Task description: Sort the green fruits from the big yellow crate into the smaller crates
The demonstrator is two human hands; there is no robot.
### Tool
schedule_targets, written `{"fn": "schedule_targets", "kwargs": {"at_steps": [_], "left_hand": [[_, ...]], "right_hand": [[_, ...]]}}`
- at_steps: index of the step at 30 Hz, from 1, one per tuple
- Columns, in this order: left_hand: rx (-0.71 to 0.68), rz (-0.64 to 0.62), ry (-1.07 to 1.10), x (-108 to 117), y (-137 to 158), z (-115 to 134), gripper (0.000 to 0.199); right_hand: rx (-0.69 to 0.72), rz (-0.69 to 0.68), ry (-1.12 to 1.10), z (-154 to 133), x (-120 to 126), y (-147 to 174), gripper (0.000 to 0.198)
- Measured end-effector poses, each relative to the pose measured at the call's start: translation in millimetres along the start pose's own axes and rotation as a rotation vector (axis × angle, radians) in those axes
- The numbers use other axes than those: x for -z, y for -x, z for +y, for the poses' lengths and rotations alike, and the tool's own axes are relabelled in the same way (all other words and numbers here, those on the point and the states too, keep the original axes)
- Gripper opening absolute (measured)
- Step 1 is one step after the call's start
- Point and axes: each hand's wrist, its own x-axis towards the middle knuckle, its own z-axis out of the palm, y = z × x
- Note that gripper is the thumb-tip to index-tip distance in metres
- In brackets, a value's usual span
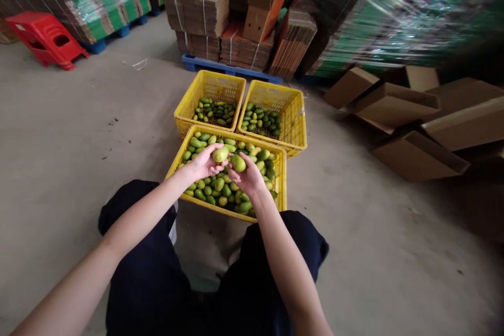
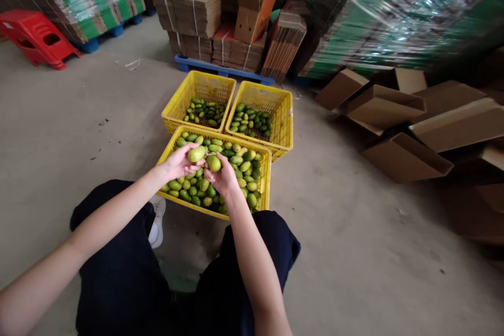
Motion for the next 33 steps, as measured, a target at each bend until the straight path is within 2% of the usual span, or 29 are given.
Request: {"fn": "schedule_targets", "kwargs": {"at_steps": [6, 8, 11, 14, 18, 21, 23, 27, 33], "left_hand": [[-0.271, 0.069, 0.137, -7.0, 4.8, 1.4, 0.021], [-0.299, 0.081, 0.174, -10.7, 6.3, 1.4, 0.02], [-0.265, 0.111, 0.211, -15.9, 6.2, 1.1, 0.023], [-0.254, 0.166, 0.226, -19.8, 4.0, 0.2, 0.028], [-0.267, 0.144, 0.207, -21.9, 2.9, -1.6, 0.026], [-0.34, 0.16, 0.193, -21.9, 4.5, -2.6, 0.008], [-0.375, 0.197, 0.174, -21.5, 5.0, -3.0, 0.006], [-0.351, 0.2, 0.183, -21.2, 3.1, -3.4, 0.021], [-0.25, 0.112, 0.261, -22.6, 3.4, -3.1, 0.03]], "right_hand": [[0.237, -0.048, -0.02, -2.9, -1.8, 4.8, 0.013], [0.301, -0.034, -0.011, -1.0, -1.9, 4.1, 0.015], [0.368, 0.015, 0.003, 2.1, -2.6, 1.2, 0.022], [0.349, 0.106, -0.003, 2.1, -5.3, -1.1, 0.026], [0.364, 0.226, -0.008, -1.2, -9.7, 0.8, 0.031], [0.367, 0.185, 0.0, -1.2, -10.7, 4.9, 0.029], [0.374, 0.143, -0.012, 0.3, -10.5, 7.0, 0.022], [0.351, 0.11, -0.056, 2.9, -12.0, 7.1, 0.017], [0.305, 0.025, -0.081, 1.4, -14.8, 5.5, 0.026]]}}
